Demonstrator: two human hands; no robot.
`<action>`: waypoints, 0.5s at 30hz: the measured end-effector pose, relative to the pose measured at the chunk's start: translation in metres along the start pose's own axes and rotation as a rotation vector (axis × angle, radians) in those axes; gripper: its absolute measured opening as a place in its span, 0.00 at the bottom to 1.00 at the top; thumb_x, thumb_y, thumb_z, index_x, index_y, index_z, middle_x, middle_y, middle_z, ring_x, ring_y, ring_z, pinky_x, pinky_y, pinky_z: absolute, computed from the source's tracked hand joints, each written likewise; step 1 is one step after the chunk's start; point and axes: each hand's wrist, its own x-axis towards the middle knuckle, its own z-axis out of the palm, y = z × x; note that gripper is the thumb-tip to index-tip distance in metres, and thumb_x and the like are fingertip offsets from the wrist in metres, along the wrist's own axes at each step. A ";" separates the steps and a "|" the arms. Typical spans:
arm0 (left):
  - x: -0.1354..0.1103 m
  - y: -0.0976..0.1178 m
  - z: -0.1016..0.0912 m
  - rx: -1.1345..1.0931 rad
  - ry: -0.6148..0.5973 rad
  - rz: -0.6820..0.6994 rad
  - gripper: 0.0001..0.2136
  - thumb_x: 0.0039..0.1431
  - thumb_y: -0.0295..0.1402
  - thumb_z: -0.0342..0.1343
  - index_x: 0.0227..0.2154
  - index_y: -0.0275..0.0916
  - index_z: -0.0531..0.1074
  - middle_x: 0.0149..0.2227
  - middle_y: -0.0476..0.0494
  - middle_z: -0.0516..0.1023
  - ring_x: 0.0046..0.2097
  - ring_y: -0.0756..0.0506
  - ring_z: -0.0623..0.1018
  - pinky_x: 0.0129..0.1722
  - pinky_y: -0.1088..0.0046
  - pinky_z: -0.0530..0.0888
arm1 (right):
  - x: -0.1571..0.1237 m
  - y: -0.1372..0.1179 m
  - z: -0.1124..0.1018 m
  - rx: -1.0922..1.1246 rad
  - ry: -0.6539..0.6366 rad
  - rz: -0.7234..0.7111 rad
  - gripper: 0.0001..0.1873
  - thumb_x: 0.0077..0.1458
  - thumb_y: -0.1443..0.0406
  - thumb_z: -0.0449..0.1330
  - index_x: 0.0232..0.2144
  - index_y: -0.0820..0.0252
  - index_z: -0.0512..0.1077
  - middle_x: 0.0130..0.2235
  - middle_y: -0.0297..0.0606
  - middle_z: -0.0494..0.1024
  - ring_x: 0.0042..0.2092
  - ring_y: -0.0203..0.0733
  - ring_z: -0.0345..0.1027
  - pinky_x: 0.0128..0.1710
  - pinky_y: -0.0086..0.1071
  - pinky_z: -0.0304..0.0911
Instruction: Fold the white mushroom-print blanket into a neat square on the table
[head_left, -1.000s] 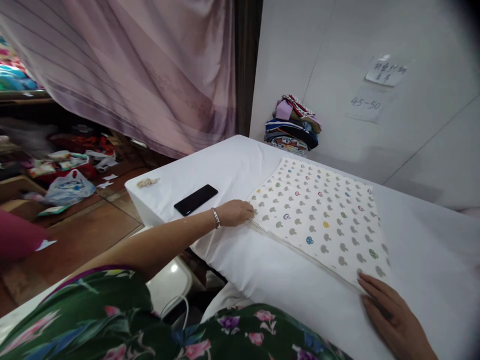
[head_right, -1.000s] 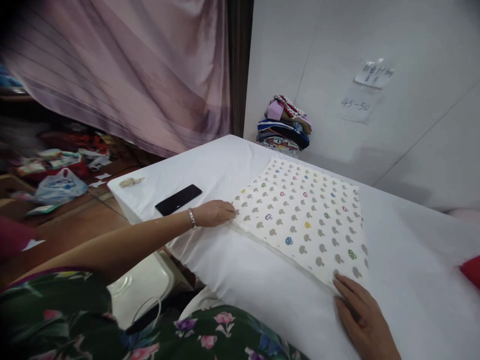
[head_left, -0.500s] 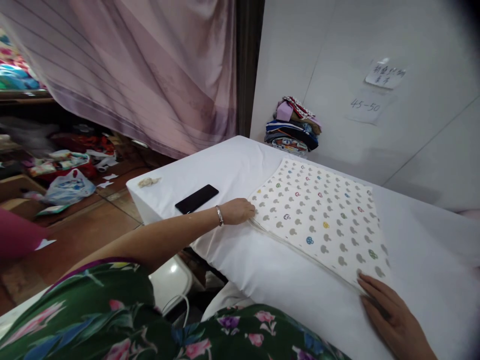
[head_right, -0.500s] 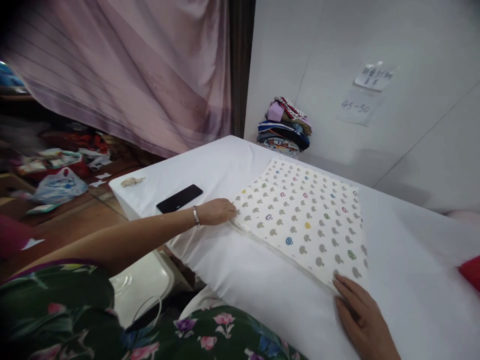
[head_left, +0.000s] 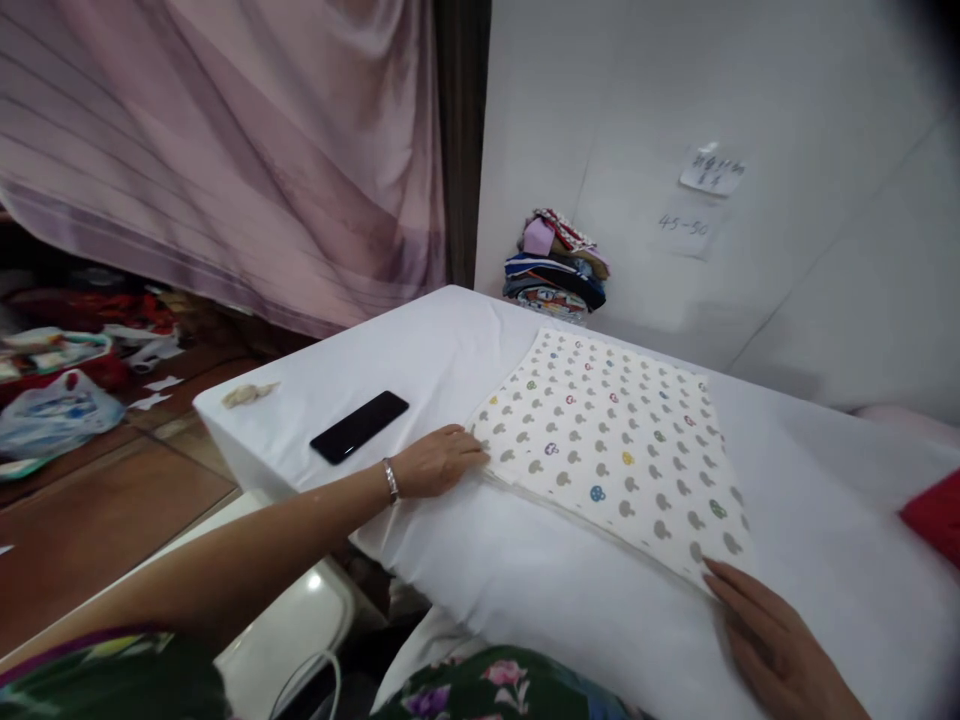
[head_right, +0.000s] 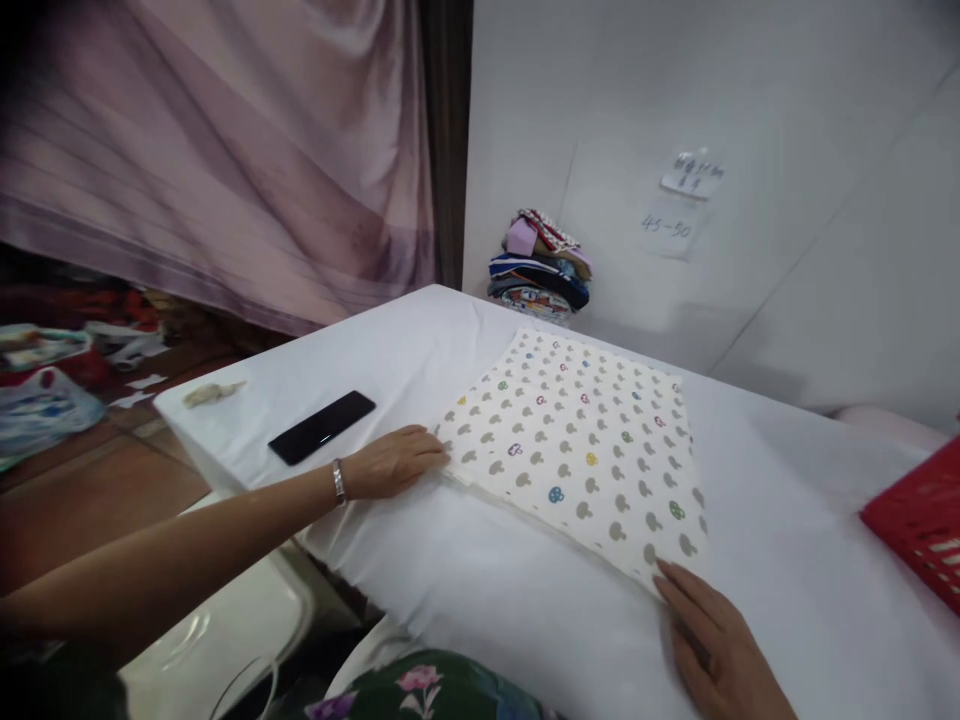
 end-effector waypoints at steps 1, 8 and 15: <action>0.002 0.000 -0.001 -0.004 0.003 0.013 0.16 0.57 0.21 0.43 0.46 0.40 0.65 0.42 0.41 0.73 0.43 0.46 0.71 0.47 0.62 0.65 | -0.001 0.001 0.001 -0.019 -0.001 -0.005 0.26 0.53 0.62 0.53 0.56 0.48 0.61 0.57 0.35 0.64 0.55 0.51 0.61 0.47 0.45 0.67; 0.022 -0.005 0.006 0.115 -0.061 0.017 0.11 0.60 0.24 0.42 0.39 0.40 0.68 0.34 0.44 0.72 0.36 0.47 0.70 0.41 0.68 0.66 | 0.007 0.004 0.010 -0.125 -0.064 0.082 0.28 0.51 0.70 0.50 0.54 0.49 0.63 0.56 0.34 0.66 0.54 0.45 0.63 0.50 0.42 0.65; 0.025 -0.011 0.019 0.191 0.020 -0.079 0.11 0.53 0.19 0.44 0.31 0.38 0.68 0.31 0.44 0.71 0.33 0.47 0.70 0.35 0.71 0.68 | 0.024 -0.001 0.008 -0.164 0.055 0.082 0.33 0.42 0.77 0.46 0.51 0.53 0.67 0.50 0.38 0.73 0.50 0.44 0.67 0.46 0.40 0.67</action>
